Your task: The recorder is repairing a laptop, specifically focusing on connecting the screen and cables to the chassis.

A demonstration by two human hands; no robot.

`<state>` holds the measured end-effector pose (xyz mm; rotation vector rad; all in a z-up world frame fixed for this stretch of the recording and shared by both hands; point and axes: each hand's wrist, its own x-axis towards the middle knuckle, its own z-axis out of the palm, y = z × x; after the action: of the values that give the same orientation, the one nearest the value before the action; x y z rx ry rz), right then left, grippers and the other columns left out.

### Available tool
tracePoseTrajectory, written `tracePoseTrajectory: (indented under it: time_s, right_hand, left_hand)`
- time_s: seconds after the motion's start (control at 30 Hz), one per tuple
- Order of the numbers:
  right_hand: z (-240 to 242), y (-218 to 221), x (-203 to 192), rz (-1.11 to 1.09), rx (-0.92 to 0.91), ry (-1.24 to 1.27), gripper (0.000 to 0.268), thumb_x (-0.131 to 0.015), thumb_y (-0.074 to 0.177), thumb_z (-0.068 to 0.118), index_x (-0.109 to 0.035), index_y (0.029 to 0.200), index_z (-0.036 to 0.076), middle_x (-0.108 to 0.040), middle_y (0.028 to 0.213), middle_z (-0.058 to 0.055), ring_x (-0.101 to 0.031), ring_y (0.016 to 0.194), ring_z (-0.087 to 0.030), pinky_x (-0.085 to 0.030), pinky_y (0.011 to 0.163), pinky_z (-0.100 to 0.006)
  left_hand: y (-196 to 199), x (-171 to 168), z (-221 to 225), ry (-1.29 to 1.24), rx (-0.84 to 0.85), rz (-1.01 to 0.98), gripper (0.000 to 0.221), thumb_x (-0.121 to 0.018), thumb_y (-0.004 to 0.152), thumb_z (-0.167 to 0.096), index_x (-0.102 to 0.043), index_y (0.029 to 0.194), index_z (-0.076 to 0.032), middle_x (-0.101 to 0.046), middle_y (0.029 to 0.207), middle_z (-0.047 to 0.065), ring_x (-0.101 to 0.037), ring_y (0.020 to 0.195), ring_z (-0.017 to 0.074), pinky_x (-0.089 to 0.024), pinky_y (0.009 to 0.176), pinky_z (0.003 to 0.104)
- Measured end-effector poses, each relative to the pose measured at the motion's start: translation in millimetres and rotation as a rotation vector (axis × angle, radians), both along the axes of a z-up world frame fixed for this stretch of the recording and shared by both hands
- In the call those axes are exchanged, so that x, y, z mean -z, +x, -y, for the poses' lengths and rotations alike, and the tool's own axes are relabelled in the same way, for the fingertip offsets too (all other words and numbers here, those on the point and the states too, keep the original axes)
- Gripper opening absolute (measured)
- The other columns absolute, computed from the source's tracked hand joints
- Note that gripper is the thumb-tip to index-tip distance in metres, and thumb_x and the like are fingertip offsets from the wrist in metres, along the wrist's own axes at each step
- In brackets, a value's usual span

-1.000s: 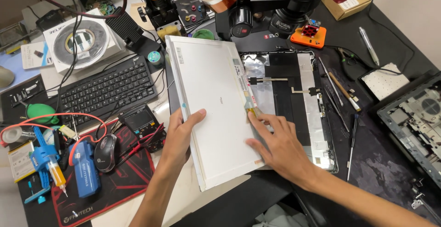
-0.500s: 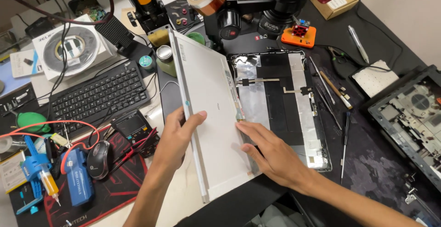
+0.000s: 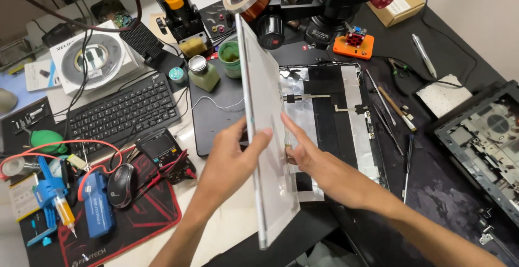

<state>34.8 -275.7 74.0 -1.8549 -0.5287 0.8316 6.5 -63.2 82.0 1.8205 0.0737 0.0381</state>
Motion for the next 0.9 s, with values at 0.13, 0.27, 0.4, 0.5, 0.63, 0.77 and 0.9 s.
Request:
tracePoseTrajectory:
  time_s: [0.13, 0.27, 0.4, 0.5, 0.63, 0.77, 0.9]
  right_hand:
    - [3, 11, 8, -0.222, 0.022, 0.104, 0.102, -0.023, 0.082, 0.083, 0.011, 0.165, 0.035, -0.035, 0.163, -0.024, -0.044, 0.143, -0.039, -0.039, 0.116, -0.046]
    - [3, 13, -1, -0.207, 0.029, 0.115, 0.103, -0.025, 0.079, 0.085, 0.009, 0.162, 0.034, -0.017, 0.171, -0.014, -0.042, 0.149, -0.038, -0.039, 0.115, -0.045]
    - [5, 14, -1, -0.212, -0.028, 0.021, 0.103, -0.023, 0.083, 0.086, 0.01, 0.168, 0.037, -0.015, 0.172, -0.013, -0.045, 0.146, -0.037, -0.036, 0.115, -0.045]
    - [1, 12, -6, -0.219, -0.033, -0.016, 0.104, -0.022, 0.082, 0.087, 0.011, 0.167, 0.037, -0.017, 0.17, -0.012, -0.049, 0.142, -0.036, -0.035, 0.115, -0.045]
    - [2, 13, 4, -0.261, -0.06, 0.097, 0.103, -0.025, 0.088, 0.087, 0.013, 0.169, 0.035, -0.008, 0.171, -0.012, -0.047, 0.141, -0.037, -0.037, 0.118, -0.047]
    - [-6, 11, -2, -0.321, -0.011, 0.025, 0.105, -0.024, 0.076, 0.086, 0.011, 0.163, 0.038, -0.026, 0.167, -0.017, -0.049, 0.139, -0.035, -0.039, 0.117, -0.044]
    - [-9, 11, 3, -0.344, -0.025, 0.013, 0.103, -0.022, 0.078, 0.086, 0.008, 0.164, 0.04, -0.028, 0.165, -0.022, -0.049, 0.145, -0.036, -0.036, 0.118, -0.045]
  left_hand:
    - [1, -6, 12, 0.01, 0.014, 0.037, 0.039, -0.063, 0.093, -0.028, -0.068, 0.117, 0.002, -0.076, 0.078, 0.007, -0.066, 0.065, 0.0084, -0.052, 0.055, 0.032]
    - [2, -14, 16, 0.043, 0.021, -0.044, 0.04, -0.063, 0.093, -0.032, -0.069, 0.113, 0.002, -0.071, 0.068, 0.011, -0.061, 0.057, 0.0131, -0.049, 0.052, 0.034]
    - [0, -17, 16, 0.081, 0.018, -0.074, 0.042, -0.064, 0.092, -0.036, -0.07, 0.108, 0.003, -0.07, 0.063, 0.013, -0.063, 0.052, 0.0169, -0.048, 0.05, 0.035]
    - [-1, -20, 16, 0.102, 0.021, -0.065, 0.043, -0.064, 0.091, -0.037, -0.069, 0.104, 0.004, -0.069, 0.06, 0.013, -0.064, 0.049, 0.0186, -0.047, 0.049, 0.036]
    - [-1, -28, 14, 0.188, 0.023, -0.129, 0.045, -0.063, 0.091, -0.038, -0.067, 0.101, 0.005, -0.064, 0.052, 0.015, -0.062, 0.044, 0.0223, -0.046, 0.047, 0.039]
    - [-5, -22, 11, 0.215, 0.011, -0.121, 0.045, -0.063, 0.091, -0.037, -0.068, 0.098, 0.007, -0.062, 0.052, 0.015, -0.06, 0.043, 0.0226, -0.045, 0.047, 0.04]
    - [-10, -23, 12, 0.204, -0.019, -0.128, 0.047, -0.062, 0.092, -0.035, -0.066, 0.11, 0.008, -0.061, 0.051, 0.017, -0.058, 0.044, 0.0236, -0.042, 0.047, 0.04]
